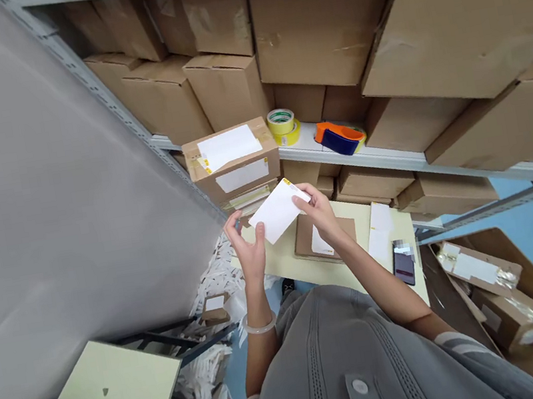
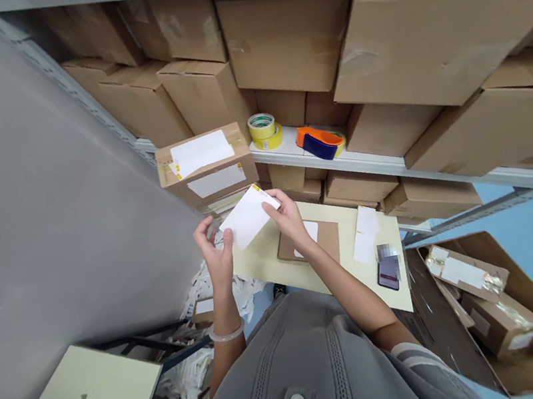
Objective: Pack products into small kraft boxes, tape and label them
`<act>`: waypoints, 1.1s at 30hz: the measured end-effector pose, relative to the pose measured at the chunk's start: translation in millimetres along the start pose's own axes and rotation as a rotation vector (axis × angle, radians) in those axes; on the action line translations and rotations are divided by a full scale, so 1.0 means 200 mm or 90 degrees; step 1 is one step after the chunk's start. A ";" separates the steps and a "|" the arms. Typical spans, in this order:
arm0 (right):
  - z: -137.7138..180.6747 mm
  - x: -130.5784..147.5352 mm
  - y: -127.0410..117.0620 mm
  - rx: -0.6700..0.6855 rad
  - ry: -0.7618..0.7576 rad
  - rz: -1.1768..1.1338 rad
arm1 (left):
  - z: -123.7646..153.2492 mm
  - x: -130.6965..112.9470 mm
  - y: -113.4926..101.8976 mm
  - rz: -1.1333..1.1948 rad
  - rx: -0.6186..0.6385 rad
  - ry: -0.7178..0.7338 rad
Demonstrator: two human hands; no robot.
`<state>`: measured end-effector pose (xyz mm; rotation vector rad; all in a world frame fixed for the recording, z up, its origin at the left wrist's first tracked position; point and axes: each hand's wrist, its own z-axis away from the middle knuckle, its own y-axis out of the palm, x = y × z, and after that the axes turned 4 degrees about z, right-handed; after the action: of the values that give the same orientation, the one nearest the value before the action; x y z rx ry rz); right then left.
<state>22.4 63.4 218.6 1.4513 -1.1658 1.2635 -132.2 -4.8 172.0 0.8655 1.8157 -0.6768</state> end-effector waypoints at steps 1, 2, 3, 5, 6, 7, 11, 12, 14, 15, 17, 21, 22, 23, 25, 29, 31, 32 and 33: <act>0.02 0.00 -0.04 -0.033 0.003 -0.005 | 0.01 0.02 0.04 0.052 0.033 -0.052; 0.04 0.00 -0.07 -0.063 0.002 -0.010 | 0.02 0.04 0.08 0.104 0.076 -0.107; 0.05 0.00 -0.10 -0.090 -0.001 -0.015 | 0.02 0.06 0.12 0.152 0.123 -0.157; 0.08 -0.01 -0.16 -0.140 -0.014 -0.019 | 0.04 0.06 0.22 0.221 0.203 -0.222; 0.09 -0.01 -0.18 -0.164 -0.022 -0.018 | 0.04 0.05 0.26 0.239 0.229 -0.234; 0.09 -0.01 -0.22 -0.186 -0.030 -0.013 | 0.04 0.04 0.30 0.247 0.246 -0.237; 0.13 -0.06 -0.36 -0.269 -0.035 0.038 | 0.03 0.02 0.44 0.226 0.292 -0.215; 0.14 -0.08 -0.40 -0.293 -0.035 0.057 | 0.02 0.03 0.46 0.215 0.303 -0.203; 0.17 -0.13 -0.47 -0.340 -0.036 0.104 | 0.01 0.07 0.51 0.183 0.319 -0.181; 0.18 -0.17 -0.50 -0.360 -0.035 0.132 | 0.02 0.10 0.53 0.162 0.324 -0.175; 0.21 -0.23 -0.55 -0.384 -0.018 0.188 | 0.03 0.16 0.56 0.113 0.329 -0.169; 0.23 -0.39 -0.65 -0.382 0.037 0.284 | 0.10 0.28 0.60 0.035 0.344 -0.181; 0.22 -0.44 -0.67 -0.372 0.050 0.313 | 0.13 0.31 0.60 0.029 0.354 -0.198; 0.20 -0.48 -0.69 -0.358 0.063 0.347 | 0.16 0.34 0.61 0.028 0.366 -0.226; 0.16 -0.56 -0.73 -0.314 0.084 0.421 | 0.25 0.38 0.63 0.042 0.389 -0.311; 0.06 -0.71 -0.76 -0.188 0.119 0.573 | 0.43 0.48 0.66 -0.003 0.425 -0.557; 0.02 -0.78 -0.75 -0.125 0.142 0.639 | 0.51 0.52 0.68 -0.068 0.445 -0.658; 0.01 -0.81 -0.73 -0.096 0.153 0.665 | 0.53 0.54 0.69 -0.092 0.449 -0.687; 0.01 -0.84 -0.72 -0.070 0.164 0.686 | 0.56 0.56 0.69 -0.107 0.447 -0.700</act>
<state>155.8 107.3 47.1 0.4774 -1.8741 1.9551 7.2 20.9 17.0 0.5501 0.6393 -1.5663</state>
